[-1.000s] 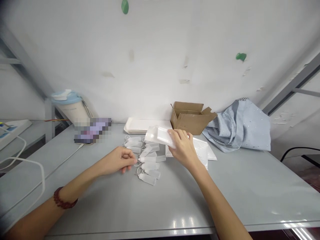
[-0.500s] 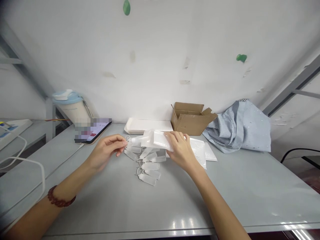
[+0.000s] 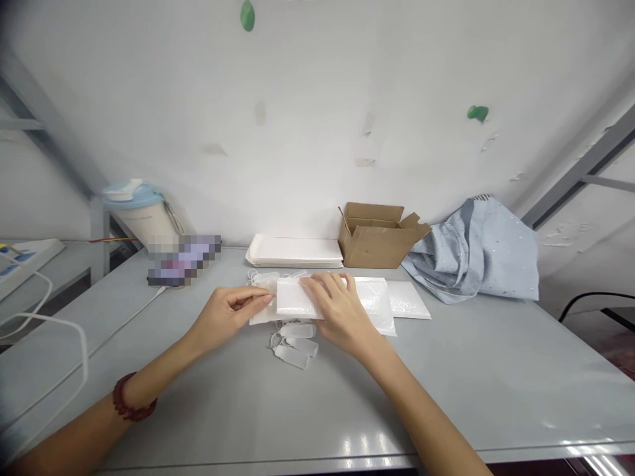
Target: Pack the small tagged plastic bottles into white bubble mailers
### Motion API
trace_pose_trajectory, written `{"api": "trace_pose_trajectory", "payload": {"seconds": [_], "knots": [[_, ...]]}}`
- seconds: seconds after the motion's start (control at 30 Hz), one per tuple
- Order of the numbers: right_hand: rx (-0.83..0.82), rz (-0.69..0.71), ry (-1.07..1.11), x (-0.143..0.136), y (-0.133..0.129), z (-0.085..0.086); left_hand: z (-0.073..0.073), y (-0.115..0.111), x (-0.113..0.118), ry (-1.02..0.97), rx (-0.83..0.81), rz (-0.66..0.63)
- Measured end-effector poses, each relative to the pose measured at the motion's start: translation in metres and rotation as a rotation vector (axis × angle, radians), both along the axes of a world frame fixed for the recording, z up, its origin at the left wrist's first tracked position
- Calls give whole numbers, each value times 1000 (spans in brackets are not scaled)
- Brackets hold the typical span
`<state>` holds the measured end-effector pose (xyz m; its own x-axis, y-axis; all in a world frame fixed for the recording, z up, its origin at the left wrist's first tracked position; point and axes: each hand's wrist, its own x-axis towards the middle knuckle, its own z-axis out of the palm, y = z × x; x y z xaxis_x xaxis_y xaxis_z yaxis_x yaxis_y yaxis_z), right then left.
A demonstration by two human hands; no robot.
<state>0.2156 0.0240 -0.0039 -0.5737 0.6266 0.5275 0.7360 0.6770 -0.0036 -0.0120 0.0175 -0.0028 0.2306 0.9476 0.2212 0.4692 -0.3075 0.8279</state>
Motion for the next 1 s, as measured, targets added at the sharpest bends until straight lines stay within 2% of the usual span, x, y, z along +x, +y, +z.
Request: {"api": "trace_pose_trajectory", "payload": {"seconds": [0.17,0.27,0.4,0.5,0.63,0.7,0.83,1.0], "knots": [[8,-6,-17,-2,-1,0,-4,-3,2,142,149,-41],[41,-35,-22,2,2,1,-3,-4,2,88,209,-8],[85,-133,-32,14,10,3,0,-5,0,-16,193,72],[98,-211,-38,25,17,5,2,-3,-2,11,109,47],[96,-285,-40,36,23,4,2,0,-3,191,-110,-138],[102,-298,-37,38,24,4,1,0,-4,248,-241,-190],[106,-285,-38,37,23,4,-2,0,-5,244,-458,-233],[86,-274,-42,35,22,4,-7,2,-4,188,-553,-268]]}}
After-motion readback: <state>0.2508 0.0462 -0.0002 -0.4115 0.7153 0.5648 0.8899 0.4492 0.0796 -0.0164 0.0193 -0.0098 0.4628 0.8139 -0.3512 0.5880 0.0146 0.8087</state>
